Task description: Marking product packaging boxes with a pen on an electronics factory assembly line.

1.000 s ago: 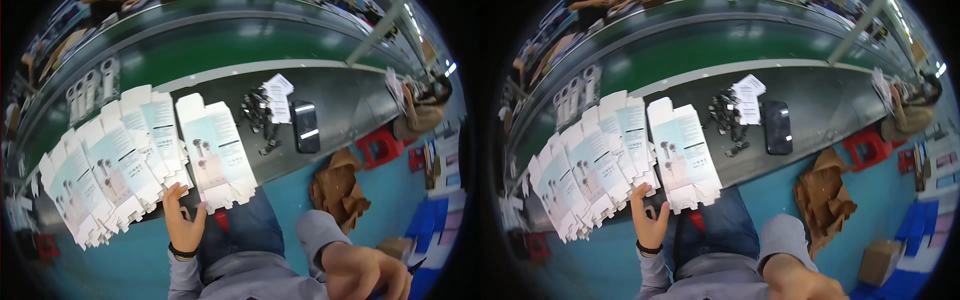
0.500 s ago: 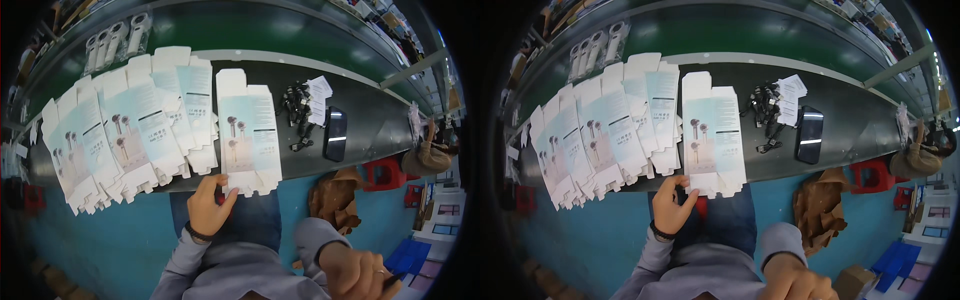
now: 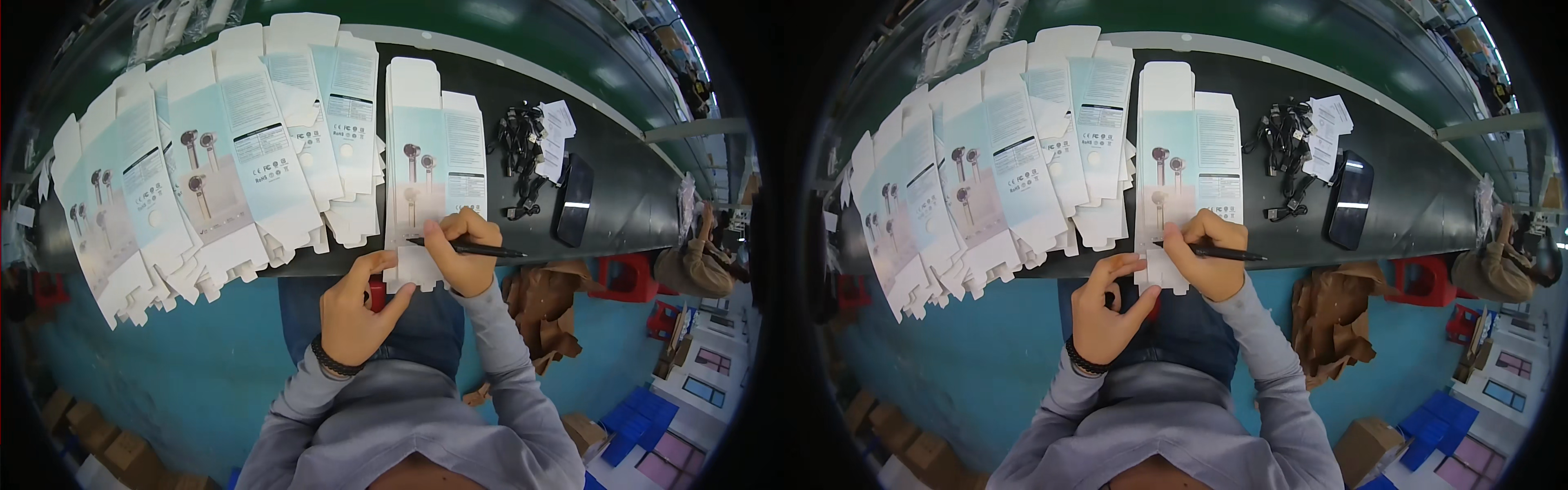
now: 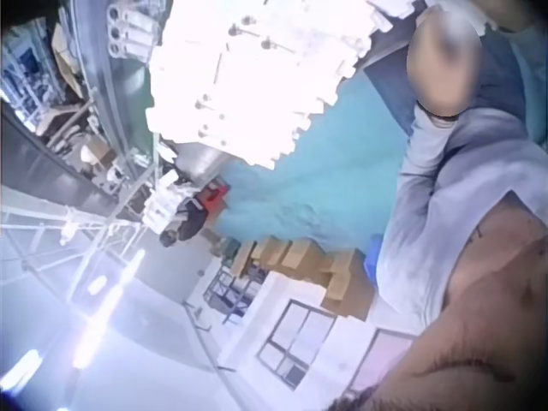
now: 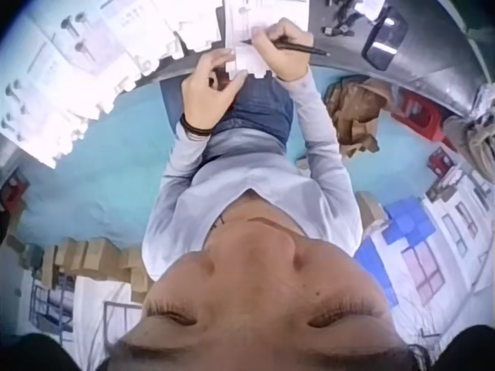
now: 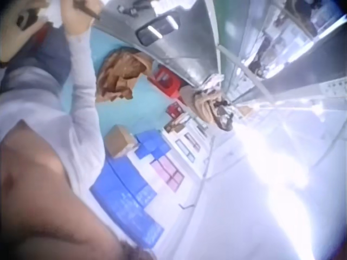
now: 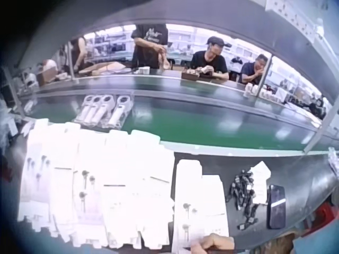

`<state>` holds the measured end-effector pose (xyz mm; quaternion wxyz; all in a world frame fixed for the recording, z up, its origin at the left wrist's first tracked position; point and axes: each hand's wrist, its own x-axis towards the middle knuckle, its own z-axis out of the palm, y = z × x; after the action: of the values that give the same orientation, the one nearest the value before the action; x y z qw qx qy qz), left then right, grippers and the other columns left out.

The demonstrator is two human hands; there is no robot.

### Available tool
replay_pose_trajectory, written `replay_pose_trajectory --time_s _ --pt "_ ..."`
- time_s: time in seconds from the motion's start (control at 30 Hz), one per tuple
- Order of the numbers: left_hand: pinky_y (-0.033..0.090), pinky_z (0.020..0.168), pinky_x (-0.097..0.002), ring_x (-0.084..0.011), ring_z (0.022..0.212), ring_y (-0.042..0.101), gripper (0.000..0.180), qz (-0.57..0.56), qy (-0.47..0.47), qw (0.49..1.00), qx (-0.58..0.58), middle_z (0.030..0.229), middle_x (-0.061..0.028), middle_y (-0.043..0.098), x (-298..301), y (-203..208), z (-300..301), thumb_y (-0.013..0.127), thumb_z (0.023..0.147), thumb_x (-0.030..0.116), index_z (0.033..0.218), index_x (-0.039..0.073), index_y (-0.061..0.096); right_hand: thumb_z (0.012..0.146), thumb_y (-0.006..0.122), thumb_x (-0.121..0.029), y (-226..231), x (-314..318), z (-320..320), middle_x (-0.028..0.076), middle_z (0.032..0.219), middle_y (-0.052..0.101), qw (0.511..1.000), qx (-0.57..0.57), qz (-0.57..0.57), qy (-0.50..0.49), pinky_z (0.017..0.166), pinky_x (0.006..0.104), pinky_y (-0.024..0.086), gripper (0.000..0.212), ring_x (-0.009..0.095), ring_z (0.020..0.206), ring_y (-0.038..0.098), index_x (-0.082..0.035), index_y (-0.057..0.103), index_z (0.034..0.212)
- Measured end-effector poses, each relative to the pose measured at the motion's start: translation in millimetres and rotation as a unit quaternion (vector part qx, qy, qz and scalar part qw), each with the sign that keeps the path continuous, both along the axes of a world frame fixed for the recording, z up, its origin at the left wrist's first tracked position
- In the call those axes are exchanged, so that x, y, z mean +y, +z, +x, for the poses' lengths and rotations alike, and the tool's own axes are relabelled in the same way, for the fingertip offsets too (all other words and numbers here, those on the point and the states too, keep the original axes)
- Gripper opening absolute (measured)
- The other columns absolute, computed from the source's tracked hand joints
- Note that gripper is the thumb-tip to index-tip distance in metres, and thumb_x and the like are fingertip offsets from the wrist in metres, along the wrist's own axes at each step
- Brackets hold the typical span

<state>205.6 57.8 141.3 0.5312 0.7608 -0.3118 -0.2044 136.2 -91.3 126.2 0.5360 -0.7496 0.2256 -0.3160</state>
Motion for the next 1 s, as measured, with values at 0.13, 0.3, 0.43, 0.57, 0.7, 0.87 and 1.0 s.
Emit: replay_pose_trajectory --time_s 0.13,0.3,0.43,0.57,0.7,0.87,1.0 --pt "0.029 0.039 -0.0174 -0.0032 0.041 0.035 0.039 -0.006 -0.009 1.0 0.003 0.094 -0.0065 0.066 -0.3 -2.6 0.5 0.071 0.068 0.007 0.102 0.0 0.053 0.072 0.062 0.004 -5.7 -1.5 -1.9 0.004 0.053 0.054 0.999 0.038 -0.033 -0.008 0.045 0.0203 0.035 0.026 0.005 0.048 0.044 -0.001 0.041 0.058" --pt "0.029 0.04 -0.0174 -0.0033 0.04 0.034 0.036 0.0 -0.005 1.0 -0.014 0.094 -0.0068 0.066 5.1 2.8 1.5 0.07 0.069 0.006 0.101 0.001 0.054 0.072 0.061 0.005 -4.3 2.3 2.1 0.005 0.052 0.052 0.998 0.041 -0.054 0.001 0.045 0.0205 0.035 0.025 0.005 0.047 0.044 0.0 0.041 0.058" --pt "0.048 0.056 -0.0256 -0.02 0.063 0.062 0.03 0.03 -0.02 0.999 0.002 0.084 -0.0096 0.064 -0.5 6.3 6.6 0.071 0.071 0.012 0.097 0.004 0.057 0.072 0.061 0.005 -5.4 -2.2 2.8 0.005 0.052 0.052 0.996 0.061 -0.066 -0.006 0.045 0.0202 0.035 0.023 0.005 0.047 0.044 0.0 0.043 0.058" --pt "0.046 0.054 -0.0253 -0.0198 0.059 0.06 0.031 0.019 -0.03 0.999 -0.018 0.083 -0.0098 0.063 1.4 7.9 9.0 0.07 0.071 0.013 0.099 0.005 0.058 0.073 0.061 0.004 -2.6 -1.0 6.7 0.003 0.053 0.051 0.995 0.058 -0.078 -0.026 0.045 0.0205 0.035 0.025 0.005 0.047 0.044 -0.002 0.042 0.058" --pt "0.031 0.04 -0.0216 -0.0077 0.04 0.036 0.035 0.008 -0.005 0.998 -0.069 0.069 -0.0066 0.059 14.1 12.2 -1.2 0.072 0.069 0.013 0.102 0.005 0.061 0.079 0.058 -0.002 -5.9 2.9 8.7 -0.002 0.055 0.041 0.994 -0.039 0.035 -0.101 0.045 0.0212 0.031 0.029 0.005 0.05 0.037 -0.007 0.038 0.058" --pt "0.03 0.046 -0.0139 0.0021 0.047 0.033 0.063 -0.189 -0.1 0.907 0.363 0.1 -0.0028 0.058 9.0 14.4 -14.7 0.066 0.074 0.002 0.127 0.005 0.034 0.084 0.049 -0.005 -11.6 -14.9 -20.5 -0.004 0.055 0.032 0.947 -0.185 0.226 -0.134 0.042 0.021 0.026 0.025 0.005 0.048 0.032 -0.013 0.032 0.067" --pt "0.033 0.049 -0.0143 -0.001 0.052 0.039 0.068 -0.247 -0.1 0.832 0.487 0.11 -0.0049 0.048 -15.6 -21.7 -41.9 0.061 0.077 0.001 0.133 0.007 0.023 0.089 0.044 -0.011 3.6 -10.4 -16.4 -0.002 0.053 0.029 0.866 -0.286 0.405 -0.057 0.044 0.0194 0.022 0.021 0.005 0.047 0.027 -0.013 0.032 0.071"
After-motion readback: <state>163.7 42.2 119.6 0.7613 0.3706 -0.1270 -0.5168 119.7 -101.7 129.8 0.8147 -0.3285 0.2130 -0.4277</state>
